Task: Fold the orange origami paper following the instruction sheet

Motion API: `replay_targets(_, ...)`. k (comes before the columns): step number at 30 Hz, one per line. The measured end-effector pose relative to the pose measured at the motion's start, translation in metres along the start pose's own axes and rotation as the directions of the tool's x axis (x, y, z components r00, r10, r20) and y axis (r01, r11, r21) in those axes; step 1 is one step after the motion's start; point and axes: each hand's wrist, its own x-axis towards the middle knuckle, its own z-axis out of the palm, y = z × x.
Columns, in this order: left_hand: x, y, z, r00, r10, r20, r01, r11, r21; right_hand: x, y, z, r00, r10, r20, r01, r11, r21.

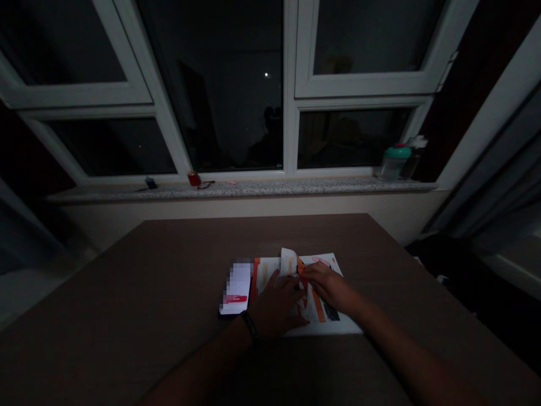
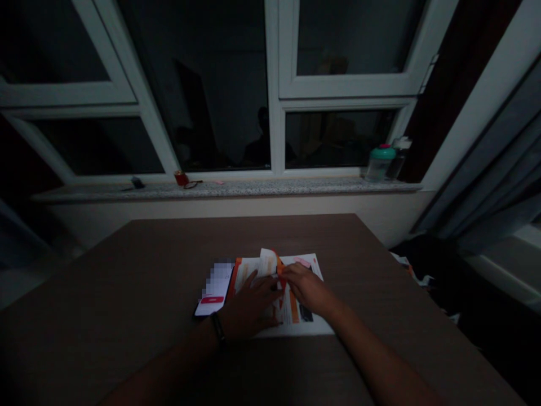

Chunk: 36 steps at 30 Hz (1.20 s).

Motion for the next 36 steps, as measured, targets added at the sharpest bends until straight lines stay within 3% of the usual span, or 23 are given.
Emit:
replay_targets(7,-0.002,0.006,-0.006,1.000,-0.004,0.008,0.004,1.000,0.031,0.000,-0.006,-0.007,0.993,-0.026,0.112,0.043,0.987,-0.153)
replay_targets(22,-0.007,-0.007,0.001,0.998,0.010,0.063,-0.008,0.999,-0.038,-0.001,-0.002,-0.004,0.994,0.005,0.111,0.013,0.987,-0.160)
replay_targets(28,-0.007,-0.005,0.006,1.000,-0.005,0.024,0.006,1.000,-0.020,0.000,-0.008,-0.002,0.990,0.028,0.135,0.004,0.972,-0.234)
replay_targets(36,-0.005,-0.007,0.001,0.998,0.027,0.060,-0.019,0.992,-0.122,0.000,-0.008,0.000,0.990,0.052,0.131,-0.009,0.950,-0.313)
